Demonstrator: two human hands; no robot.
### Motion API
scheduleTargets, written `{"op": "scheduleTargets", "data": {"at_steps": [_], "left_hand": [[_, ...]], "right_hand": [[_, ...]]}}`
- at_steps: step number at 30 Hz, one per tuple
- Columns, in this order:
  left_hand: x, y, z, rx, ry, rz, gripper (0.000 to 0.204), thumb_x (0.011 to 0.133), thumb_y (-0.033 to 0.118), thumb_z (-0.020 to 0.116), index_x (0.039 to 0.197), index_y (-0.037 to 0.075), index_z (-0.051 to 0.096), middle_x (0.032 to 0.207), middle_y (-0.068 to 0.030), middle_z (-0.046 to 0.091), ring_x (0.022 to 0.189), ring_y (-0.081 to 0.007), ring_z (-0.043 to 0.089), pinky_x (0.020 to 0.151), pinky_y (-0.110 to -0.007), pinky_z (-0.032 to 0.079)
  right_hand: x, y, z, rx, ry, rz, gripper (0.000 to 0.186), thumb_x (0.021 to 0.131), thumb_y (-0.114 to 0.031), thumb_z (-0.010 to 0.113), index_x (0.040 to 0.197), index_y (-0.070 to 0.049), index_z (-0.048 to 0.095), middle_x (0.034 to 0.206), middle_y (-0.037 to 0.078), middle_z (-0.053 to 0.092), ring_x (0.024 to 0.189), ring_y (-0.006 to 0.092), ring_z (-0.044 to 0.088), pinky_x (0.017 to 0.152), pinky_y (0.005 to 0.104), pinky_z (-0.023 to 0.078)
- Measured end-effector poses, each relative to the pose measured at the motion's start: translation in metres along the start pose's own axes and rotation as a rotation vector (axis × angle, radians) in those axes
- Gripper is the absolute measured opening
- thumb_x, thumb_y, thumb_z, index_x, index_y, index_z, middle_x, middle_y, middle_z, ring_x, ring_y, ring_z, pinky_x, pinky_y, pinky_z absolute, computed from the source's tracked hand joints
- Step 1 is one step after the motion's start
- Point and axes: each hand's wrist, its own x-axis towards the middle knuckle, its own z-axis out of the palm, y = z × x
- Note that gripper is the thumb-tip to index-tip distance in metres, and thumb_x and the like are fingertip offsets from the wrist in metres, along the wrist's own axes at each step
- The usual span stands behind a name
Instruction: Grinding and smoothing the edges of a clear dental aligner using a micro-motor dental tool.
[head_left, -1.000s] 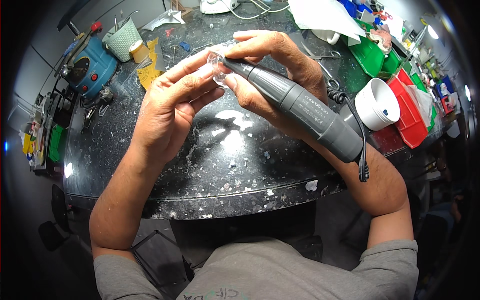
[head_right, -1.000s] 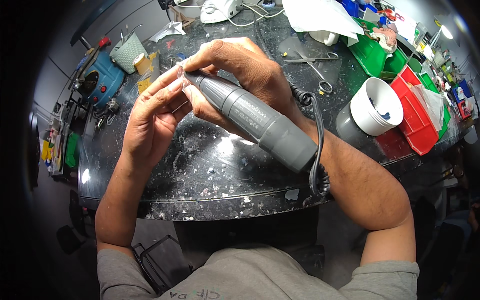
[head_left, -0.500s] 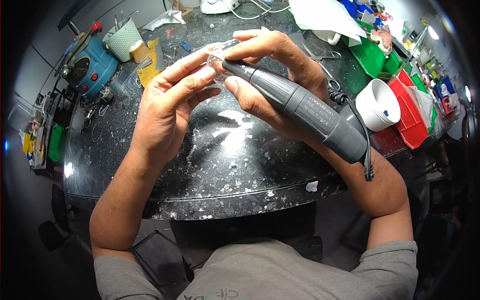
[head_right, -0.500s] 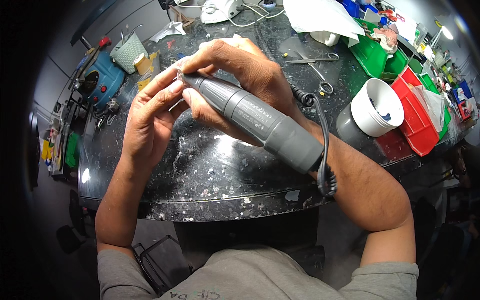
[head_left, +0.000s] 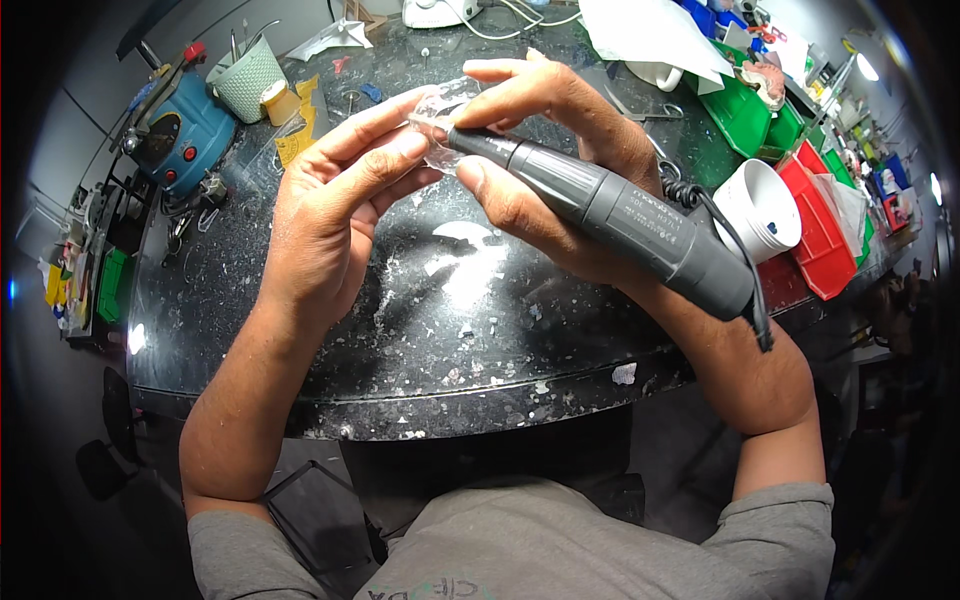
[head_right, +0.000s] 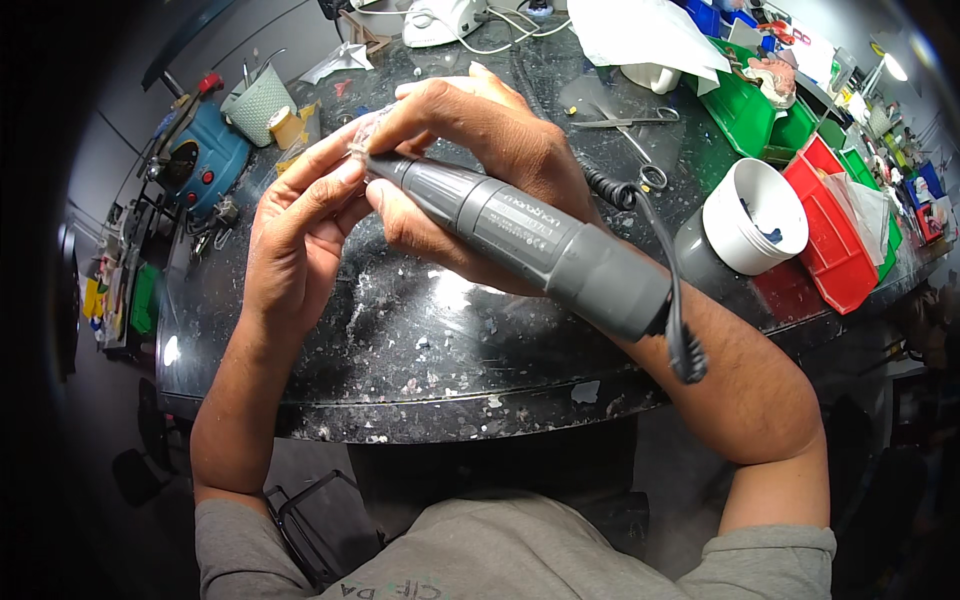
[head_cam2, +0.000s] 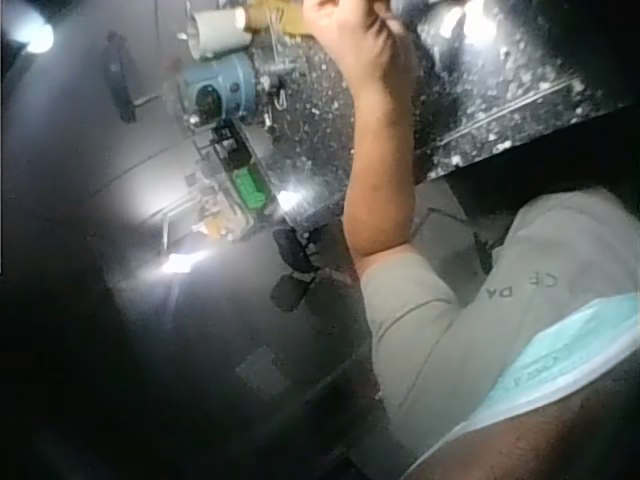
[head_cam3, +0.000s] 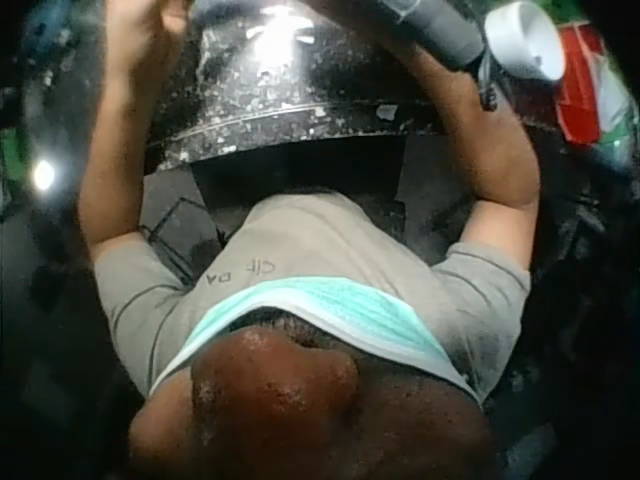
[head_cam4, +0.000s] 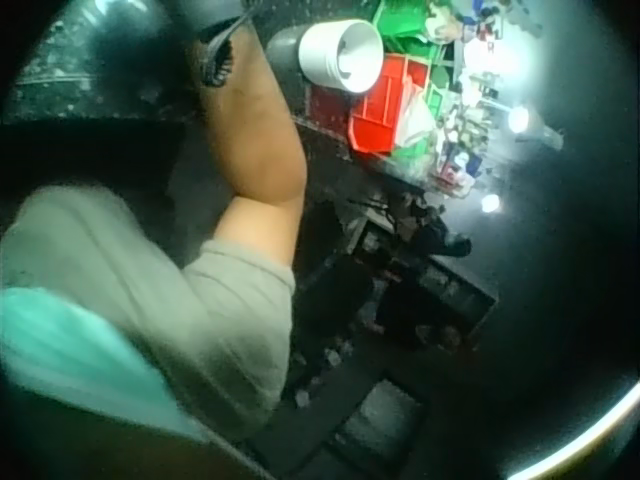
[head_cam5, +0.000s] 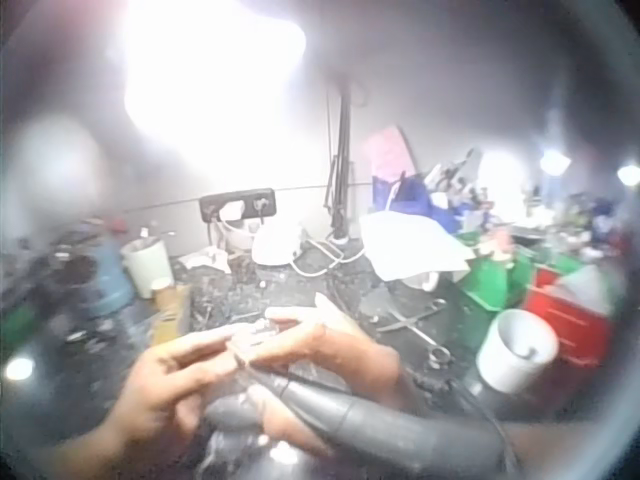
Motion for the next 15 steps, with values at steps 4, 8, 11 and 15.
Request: {"op": "scheduleTargets", "data": {"at_steps": [4,8,11,15], "left_hand": [[-0.0031,0.0048,0.0014,-0.021,-0.033,-0.043,0.043,0.089,0.009,0.068,0.129,-0.004,0.057,0.112,-0.0145,0.068,0.104,-0.0180,0.066,0.096,-0.033,0.054],[-0.0034,0.0052,0.0045,-0.011,-0.016,-0.060,0.047,0.087,0.009,0.069,0.129,-0.006,0.056,0.114,-0.0170,0.067,0.104,-0.0193,0.067,0.096,-0.034,0.054],[-0.0031,0.0051,0.0045,-0.023,-0.016,-0.066,0.049,0.086,0.009,0.070,0.130,-0.006,0.055,0.116,-0.0183,0.067,0.105,-0.0202,0.067,0.097,-0.034,0.053],[-0.0027,0.0045,0.0033,-0.034,-0.005,-0.090,0.054,0.085,0.009,0.071,0.132,-0.006,0.052,0.116,-0.0185,0.067,0.105,-0.0205,0.067,0.097,-0.034,0.053]], "right_hand": [[-0.0003,0.0018,0.0016,-0.004,0.028,0.011,0.029,0.080,-0.008,0.073,0.108,-0.004,0.065,0.105,0.011,0.067,0.115,0.0284,0.061,0.098,0.0403,0.047],[0.0000,0.0009,0.0009,-0.057,0.003,-0.014,0.031,0.080,-0.010,0.072,0.109,-0.003,0.064,0.108,0.013,0.066,0.112,0.0270,0.063,0.096,0.0381,0.050],[-0.0005,0.0024,0.0031,-0.090,0.061,-0.012,0.033,0.080,-0.011,0.072,0.110,-0.003,0.064,0.109,0.014,0.065,0.106,0.0232,0.064,0.093,0.0344,0.050],[-0.0016,0.0040,0.0057,0.035,0.059,0.045,0.033,0.080,-0.009,0.070,0.112,-0.002,0.062,0.112,0.013,0.063,0.099,0.0172,0.061,0.090,0.0314,0.049]]}}
